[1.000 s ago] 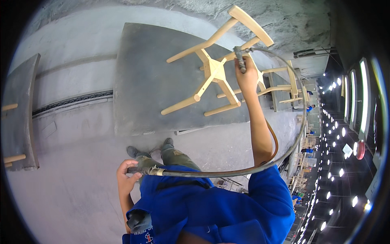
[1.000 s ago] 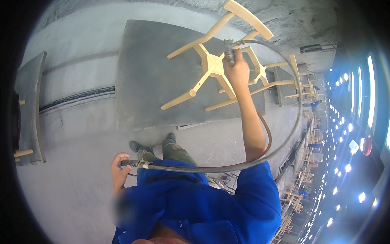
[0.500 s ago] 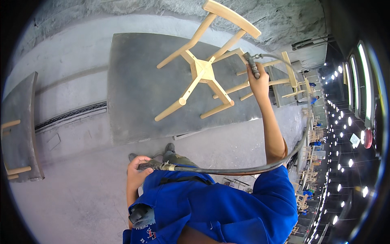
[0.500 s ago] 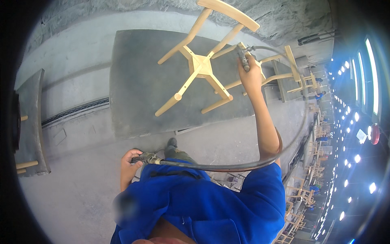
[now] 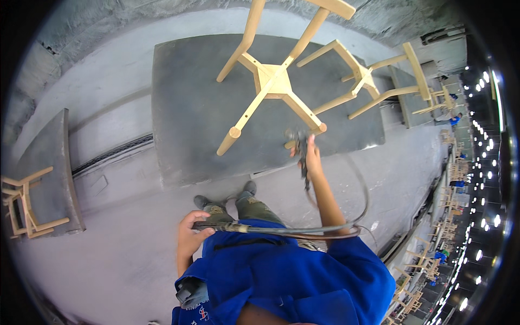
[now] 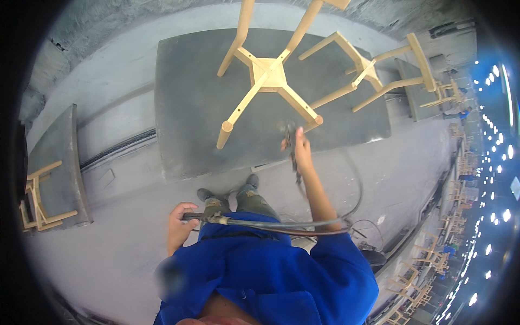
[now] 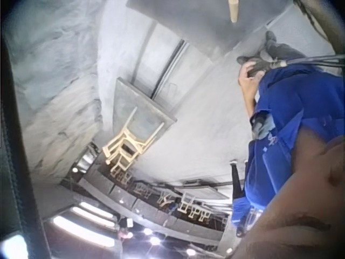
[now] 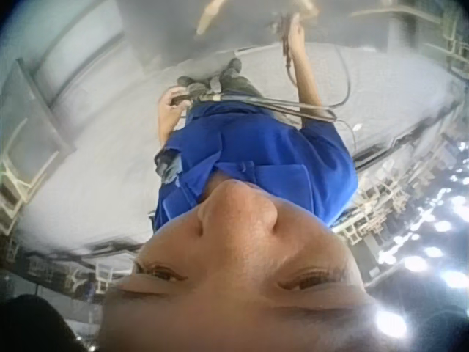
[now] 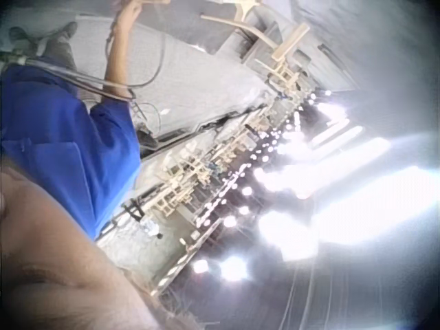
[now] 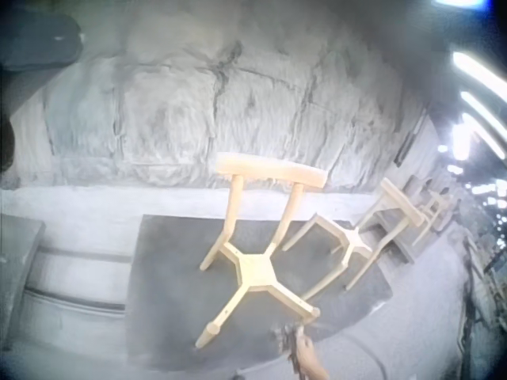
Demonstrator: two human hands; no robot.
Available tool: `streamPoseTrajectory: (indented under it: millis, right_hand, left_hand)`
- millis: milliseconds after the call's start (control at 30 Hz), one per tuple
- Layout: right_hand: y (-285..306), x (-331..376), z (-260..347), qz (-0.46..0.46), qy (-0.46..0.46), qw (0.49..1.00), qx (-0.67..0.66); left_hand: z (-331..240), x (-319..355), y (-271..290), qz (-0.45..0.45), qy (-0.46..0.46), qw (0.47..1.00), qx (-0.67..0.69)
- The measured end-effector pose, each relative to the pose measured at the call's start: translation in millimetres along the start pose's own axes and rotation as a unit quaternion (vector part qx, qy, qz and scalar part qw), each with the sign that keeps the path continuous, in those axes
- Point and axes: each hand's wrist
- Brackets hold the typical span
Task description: The person uses a handheld spray gun to apply a light-colored finish to multiple wooden chair frames. They systematically move around each chair, spraying the legs and seat, then flip the chair to coat the underside before moving to the next unit.
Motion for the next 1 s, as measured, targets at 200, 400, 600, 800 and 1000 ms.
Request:
streamPoseTrajectory:
  millis: [200, 400, 600, 800, 1000]
  right_hand:
    - [-19, -7, -148, -0.213, -0.276, 0.863, -0.366]
    - [-39, -88, -201, -0.169, -0.248, 0.803, -0.514]
    - [-68, -144, -188, -0.141, -0.153, 0.785, -0.584]
    - [-88, -146, -206, -0.228, -0.240, 0.790, -0.515]
    - [-39, -63, -199, -0.239, -0.253, 0.863, -0.366]
  left_hand:
    - [-36, -24, -78, -0.041, 0.050, 0.990, -0.126]
    - [-51, -34, -138, -0.045, 0.072, 0.972, -0.220]
    - [-35, -16, -157, -0.088, 0.120, 0.950, -0.274]
    - [-21, -1, -159, -0.127, 0.158, 0.962, -0.181]
    - [-18, 3, -147, -0.066, 0.132, 0.972, -0.185]
Point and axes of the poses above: each hand's wrist, its own x-axis away from the middle knuckle, its own y-axis out of the back of the hand, z = x × y, and after that the axes turned 10 degrees about y, right-handed
